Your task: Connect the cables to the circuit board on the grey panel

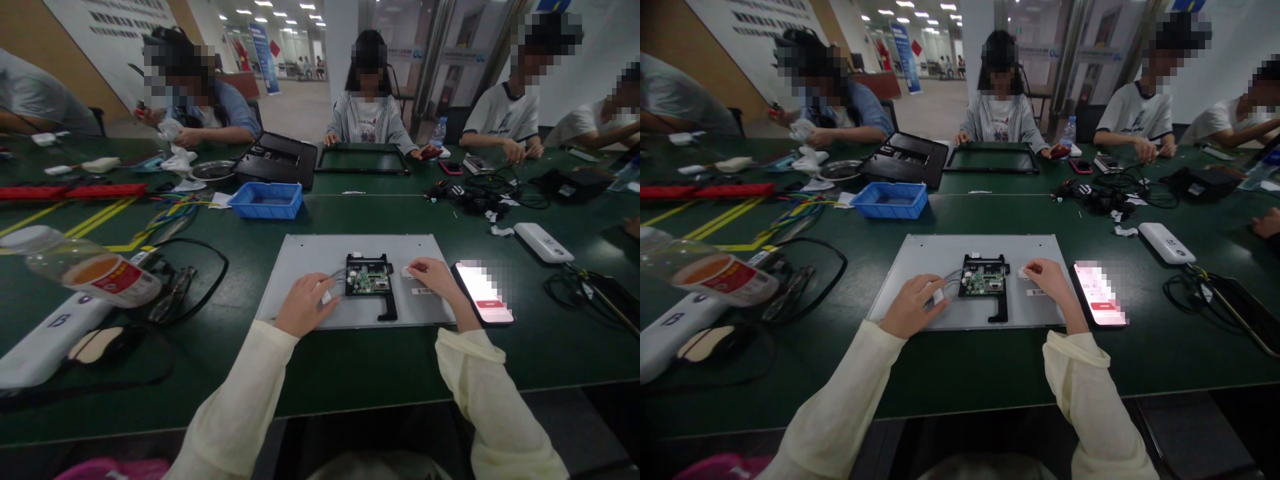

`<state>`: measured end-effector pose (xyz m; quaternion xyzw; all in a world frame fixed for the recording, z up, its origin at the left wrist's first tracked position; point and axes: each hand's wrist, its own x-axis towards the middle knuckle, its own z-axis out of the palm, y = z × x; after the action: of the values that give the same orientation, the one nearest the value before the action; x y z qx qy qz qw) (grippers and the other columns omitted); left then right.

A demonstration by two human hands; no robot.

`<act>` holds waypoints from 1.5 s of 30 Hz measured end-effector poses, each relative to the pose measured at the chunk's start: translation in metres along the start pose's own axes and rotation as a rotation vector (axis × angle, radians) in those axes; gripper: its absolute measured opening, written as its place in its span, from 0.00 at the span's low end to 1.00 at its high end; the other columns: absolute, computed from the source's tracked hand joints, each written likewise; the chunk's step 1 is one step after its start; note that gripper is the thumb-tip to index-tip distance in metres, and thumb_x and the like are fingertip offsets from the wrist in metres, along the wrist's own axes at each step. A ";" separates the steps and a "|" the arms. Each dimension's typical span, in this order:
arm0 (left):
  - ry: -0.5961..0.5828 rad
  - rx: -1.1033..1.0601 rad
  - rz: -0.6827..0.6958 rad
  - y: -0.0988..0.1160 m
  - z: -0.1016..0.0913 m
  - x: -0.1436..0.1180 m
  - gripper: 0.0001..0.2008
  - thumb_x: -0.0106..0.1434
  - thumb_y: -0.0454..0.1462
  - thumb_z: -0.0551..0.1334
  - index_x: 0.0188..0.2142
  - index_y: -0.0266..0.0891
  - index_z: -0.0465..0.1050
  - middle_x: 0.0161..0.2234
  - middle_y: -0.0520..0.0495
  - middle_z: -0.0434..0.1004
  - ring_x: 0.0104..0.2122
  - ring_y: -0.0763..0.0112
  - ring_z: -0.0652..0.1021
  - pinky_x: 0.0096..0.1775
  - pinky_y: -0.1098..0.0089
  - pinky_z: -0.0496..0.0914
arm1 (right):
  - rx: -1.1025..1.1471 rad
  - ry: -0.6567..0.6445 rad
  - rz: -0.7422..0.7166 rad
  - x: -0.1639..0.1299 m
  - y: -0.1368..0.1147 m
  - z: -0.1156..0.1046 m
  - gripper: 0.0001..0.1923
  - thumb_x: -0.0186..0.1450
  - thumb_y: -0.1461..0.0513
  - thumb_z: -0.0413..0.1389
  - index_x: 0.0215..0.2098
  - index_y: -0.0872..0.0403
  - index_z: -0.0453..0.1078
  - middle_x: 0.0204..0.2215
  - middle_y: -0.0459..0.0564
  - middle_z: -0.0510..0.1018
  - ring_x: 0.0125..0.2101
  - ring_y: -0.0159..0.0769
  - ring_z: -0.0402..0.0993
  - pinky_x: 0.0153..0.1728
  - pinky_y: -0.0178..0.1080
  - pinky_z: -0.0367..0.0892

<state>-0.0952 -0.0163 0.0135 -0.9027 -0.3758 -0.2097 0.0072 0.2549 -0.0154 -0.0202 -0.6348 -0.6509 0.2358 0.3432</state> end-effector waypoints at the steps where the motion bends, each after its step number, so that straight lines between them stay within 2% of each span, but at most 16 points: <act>1: -0.009 0.022 0.014 0.003 0.000 -0.004 0.16 0.65 0.43 0.58 0.49 0.39 0.68 0.47 0.41 0.71 0.48 0.59 0.71 0.46 0.58 0.67 | -0.006 0.004 -0.004 0.000 0.000 0.000 0.10 0.59 0.56 0.55 0.30 0.54 0.75 0.28 0.49 0.79 0.30 0.36 0.73 0.34 0.37 0.65; 5: -0.033 0.104 0.014 0.007 0.001 -0.014 0.14 0.64 0.40 0.58 0.48 0.38 0.68 0.48 0.41 0.71 0.48 0.58 0.71 0.46 0.59 0.67 | -0.041 0.017 -0.008 -0.001 -0.001 -0.001 0.10 0.59 0.57 0.55 0.30 0.54 0.75 0.28 0.49 0.79 0.30 0.36 0.73 0.33 0.37 0.65; 9: -0.008 0.148 0.005 0.005 0.001 -0.014 0.08 0.66 0.35 0.55 0.41 0.38 0.71 0.44 0.43 0.74 0.44 0.62 0.73 0.44 0.62 0.67 | -0.058 0.018 -0.006 -0.001 -0.003 -0.002 0.09 0.59 0.58 0.55 0.30 0.54 0.75 0.29 0.49 0.79 0.30 0.36 0.73 0.34 0.38 0.65; 13: 0.068 0.183 0.001 0.001 -0.001 -0.014 0.08 0.67 0.34 0.54 0.38 0.38 0.72 0.40 0.44 0.75 0.41 0.64 0.74 0.42 0.63 0.67 | -0.077 0.005 -0.007 -0.001 -0.004 -0.002 0.09 0.59 0.58 0.55 0.30 0.54 0.75 0.29 0.49 0.79 0.30 0.36 0.73 0.33 0.37 0.65; 19: 0.200 0.216 -0.067 -0.016 -0.004 -0.016 0.09 0.66 0.34 0.55 0.39 0.40 0.74 0.40 0.46 0.77 0.41 0.64 0.75 0.45 0.62 0.66 | -0.166 0.052 -0.002 -0.001 -0.002 -0.007 0.08 0.60 0.59 0.54 0.31 0.53 0.75 0.29 0.48 0.78 0.31 0.36 0.72 0.33 0.36 0.63; 27: 0.096 0.158 -0.203 -0.036 -0.001 -0.019 0.11 0.66 0.37 0.54 0.39 0.41 0.75 0.42 0.46 0.78 0.43 0.63 0.76 0.46 0.61 0.66 | -0.283 0.147 0.090 -0.001 0.012 -0.011 0.09 0.60 0.60 0.53 0.32 0.54 0.74 0.30 0.49 0.77 0.31 0.36 0.72 0.35 0.37 0.62; 30: 0.076 0.128 -0.241 -0.036 0.000 -0.020 0.11 0.66 0.38 0.54 0.40 0.41 0.75 0.43 0.46 0.78 0.44 0.63 0.76 0.48 0.61 0.66 | -0.330 0.201 0.065 -0.001 0.014 -0.011 0.10 0.60 0.61 0.52 0.33 0.55 0.74 0.34 0.52 0.77 0.35 0.38 0.72 0.40 0.39 0.63; 34: 0.116 0.083 -0.274 -0.027 -0.003 -0.016 0.12 0.66 0.39 0.54 0.42 0.40 0.73 0.43 0.45 0.78 0.45 0.62 0.76 0.50 0.60 0.66 | -0.357 0.269 0.000 0.001 0.017 -0.010 0.10 0.60 0.62 0.51 0.34 0.56 0.74 0.39 0.56 0.75 0.42 0.43 0.70 0.47 0.42 0.61; 38: 0.151 -0.026 -0.255 -0.002 -0.009 0.000 0.13 0.67 0.39 0.53 0.47 0.39 0.70 0.45 0.44 0.76 0.46 0.62 0.75 0.49 0.60 0.68 | -0.307 0.271 -0.045 0.004 0.020 -0.005 0.10 0.61 0.62 0.51 0.34 0.54 0.74 0.40 0.56 0.74 0.43 0.44 0.69 0.48 0.45 0.61; 42: 0.136 -0.101 -0.207 0.025 -0.009 0.032 0.14 0.66 0.37 0.53 0.49 0.39 0.67 0.46 0.44 0.74 0.47 0.63 0.74 0.50 0.61 0.69 | -0.275 0.252 -0.080 0.004 0.016 -0.001 0.10 0.62 0.62 0.50 0.35 0.55 0.74 0.41 0.56 0.74 0.43 0.43 0.69 0.49 0.46 0.62; 45: 0.083 -0.057 -0.210 0.033 0.002 0.062 0.14 0.66 0.35 0.53 0.50 0.38 0.67 0.47 0.44 0.74 0.47 0.62 0.74 0.49 0.61 0.68 | -0.263 0.248 -0.096 0.004 0.015 0.000 0.11 0.63 0.61 0.50 0.37 0.55 0.73 0.42 0.56 0.74 0.44 0.43 0.69 0.50 0.45 0.62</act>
<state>-0.0329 0.0028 0.0402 -0.8488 -0.4614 -0.2569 -0.0251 0.2646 -0.0106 -0.0307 -0.6666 -0.6584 0.0522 0.3456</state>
